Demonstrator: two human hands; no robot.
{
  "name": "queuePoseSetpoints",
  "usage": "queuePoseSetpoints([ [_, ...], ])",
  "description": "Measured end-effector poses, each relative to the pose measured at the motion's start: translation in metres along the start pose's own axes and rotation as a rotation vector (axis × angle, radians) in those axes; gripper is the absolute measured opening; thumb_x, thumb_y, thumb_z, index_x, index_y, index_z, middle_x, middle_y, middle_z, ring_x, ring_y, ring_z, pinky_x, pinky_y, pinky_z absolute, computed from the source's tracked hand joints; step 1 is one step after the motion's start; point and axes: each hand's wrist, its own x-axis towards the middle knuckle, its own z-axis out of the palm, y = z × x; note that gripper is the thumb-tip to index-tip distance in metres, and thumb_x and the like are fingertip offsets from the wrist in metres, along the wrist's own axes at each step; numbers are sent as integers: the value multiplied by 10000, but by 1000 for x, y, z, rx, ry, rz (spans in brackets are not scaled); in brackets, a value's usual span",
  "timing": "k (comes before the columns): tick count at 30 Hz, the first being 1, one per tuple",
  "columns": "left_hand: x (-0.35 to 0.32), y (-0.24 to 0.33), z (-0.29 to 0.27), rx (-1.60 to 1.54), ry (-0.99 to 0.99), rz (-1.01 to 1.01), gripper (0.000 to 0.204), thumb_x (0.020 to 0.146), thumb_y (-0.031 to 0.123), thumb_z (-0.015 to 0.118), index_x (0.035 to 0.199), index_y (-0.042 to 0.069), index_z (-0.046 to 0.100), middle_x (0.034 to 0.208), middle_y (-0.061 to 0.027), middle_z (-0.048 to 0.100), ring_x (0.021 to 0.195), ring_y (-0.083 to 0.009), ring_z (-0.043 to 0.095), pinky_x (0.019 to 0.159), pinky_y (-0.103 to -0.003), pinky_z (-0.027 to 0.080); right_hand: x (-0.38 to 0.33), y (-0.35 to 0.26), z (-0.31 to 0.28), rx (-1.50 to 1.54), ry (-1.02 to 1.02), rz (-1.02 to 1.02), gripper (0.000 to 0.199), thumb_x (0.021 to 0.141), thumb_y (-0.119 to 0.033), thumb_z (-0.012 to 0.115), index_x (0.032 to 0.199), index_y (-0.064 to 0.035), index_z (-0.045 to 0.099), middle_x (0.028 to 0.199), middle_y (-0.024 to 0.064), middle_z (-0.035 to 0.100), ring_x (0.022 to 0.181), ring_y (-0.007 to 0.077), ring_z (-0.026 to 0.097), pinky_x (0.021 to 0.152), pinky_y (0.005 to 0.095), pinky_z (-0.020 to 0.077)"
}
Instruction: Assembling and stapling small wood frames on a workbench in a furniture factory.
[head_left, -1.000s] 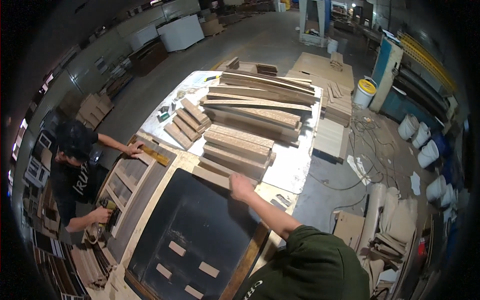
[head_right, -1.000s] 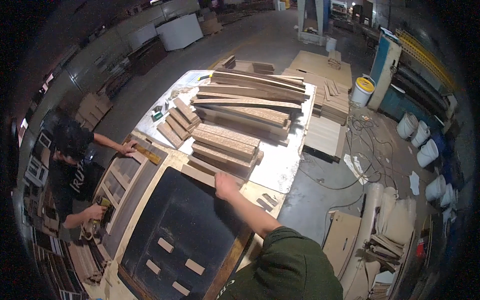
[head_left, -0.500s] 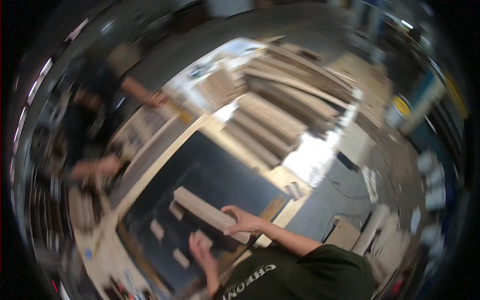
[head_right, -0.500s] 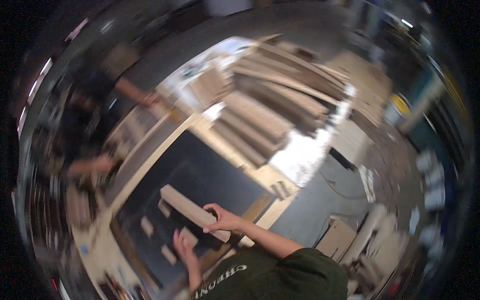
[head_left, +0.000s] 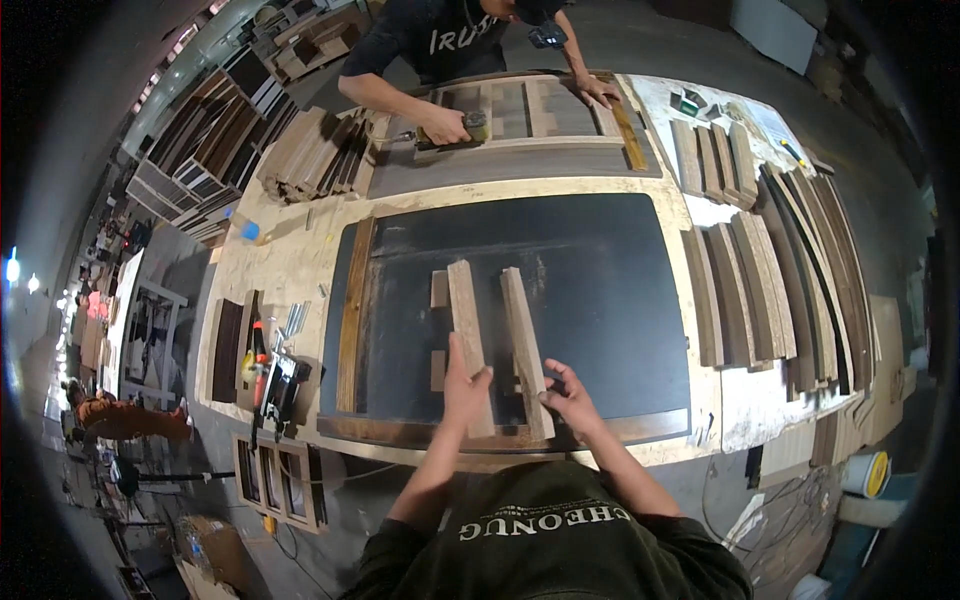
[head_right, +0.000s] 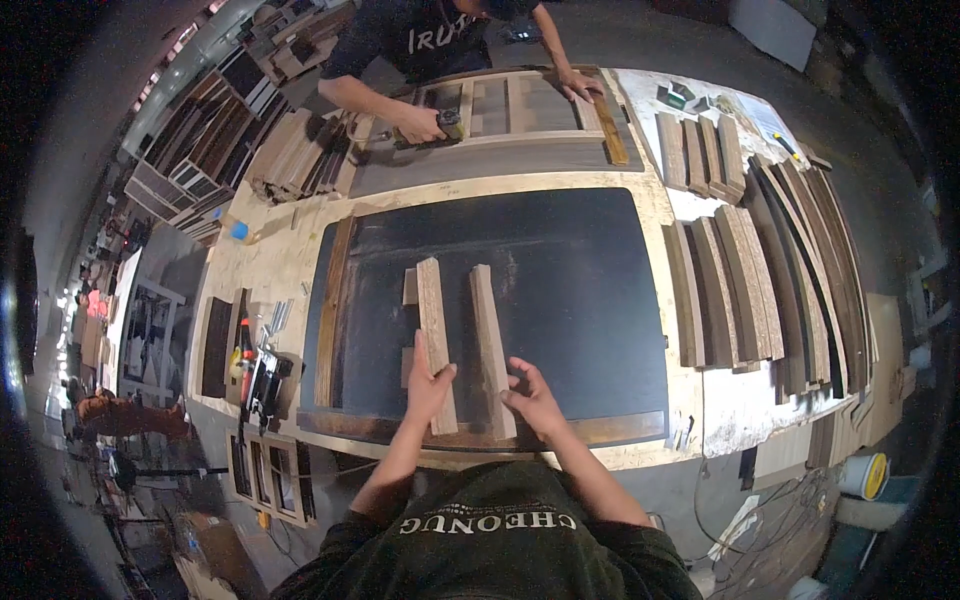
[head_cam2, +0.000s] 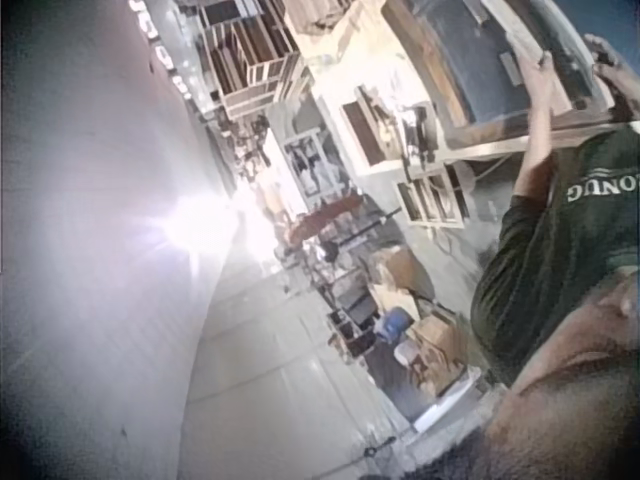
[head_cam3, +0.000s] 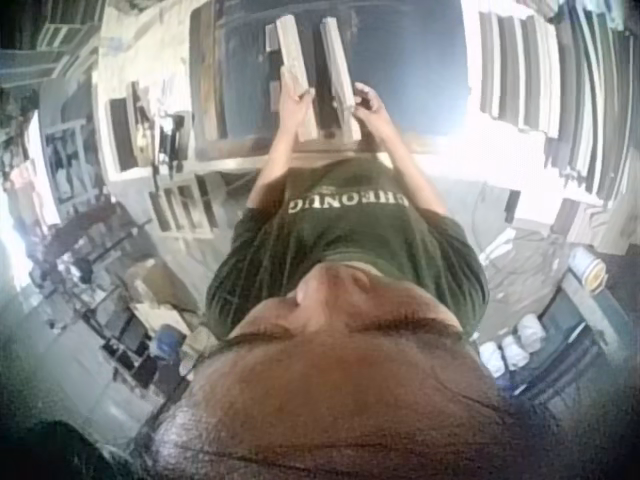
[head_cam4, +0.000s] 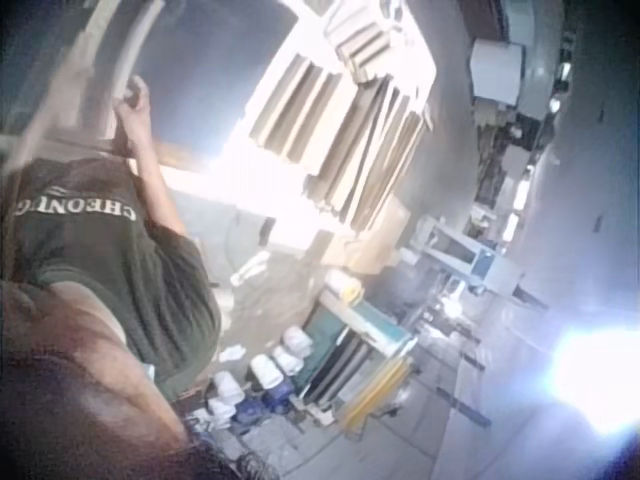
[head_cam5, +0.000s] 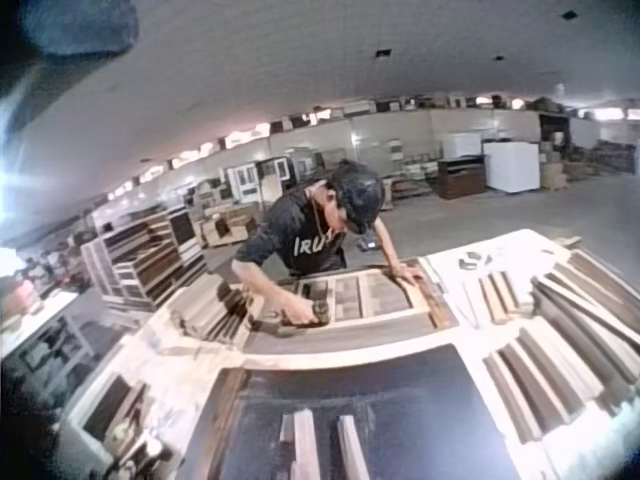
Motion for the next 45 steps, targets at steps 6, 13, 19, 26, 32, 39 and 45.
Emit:
queuePoseSetpoints([
  [6,23,-40,-13,934,85,87,737,854,263,589,1459,54,224,1474,-211,283,1396,-394,176,1102,-567,169,15,-19,-16,110,119,-131,645,796,-3,636,1372,-93,359,1130,62,559,995,142,542,896,291,450],
  [13,24,-53,-12,944,89,65,690,844,286,574,1447,104,292,1473,-154,321,1391,-381,198,1103,-574,161,25,-33,-31,-853,392,-504,664,680,-90,749,1274,-63,452,1132,131,542,969,275,585,851,358,493],
  [19,29,-59,-3,943,94,101,675,857,318,559,1448,118,300,1460,-149,347,1382,-374,228,1096,-578,176,21,-3,-12,-1075,243,-589,615,682,-154,730,1240,-70,487,1287,168,461,1143,368,486,959,427,428],
  [26,22,-83,-26,907,291,260,708,798,355,633,1404,100,369,1418,-158,403,1338,-372,313,1047,-585,274,14,9,18,-1081,24,-628,551,726,-195,698,1236,-80,526,1351,207,426,1214,391,447,1013,444,392],
  [32,25,-59,-3,851,165,176,688,851,365,550,1435,90,312,1436,-170,373,1359,-378,274,1087,-588,196,8,29,3,-1050,100,-721,510,752,-234,665,1222,-69,554,1382,221,413,1270,385,407,1044,435,346],
  [39,14,-65,-56,581,257,224,727,815,395,642,1408,88,354,1431,-195,353,1348,-442,243,1076,-574,228,22,47,7,-873,190,-624,444,792,-201,643,1196,-39,555,1371,226,428,1286,368,397,1059,430,315],
  [45,5,-98,-267,515,881,203,512,745,182,654,1221,48,520,1180,-230,519,1110,-421,466,970,-474,378,14,62,85,-1070,438,-948,337,804,-123,593,1111,11,567,1187,215,538,1131,351,502,982,428,371],
])
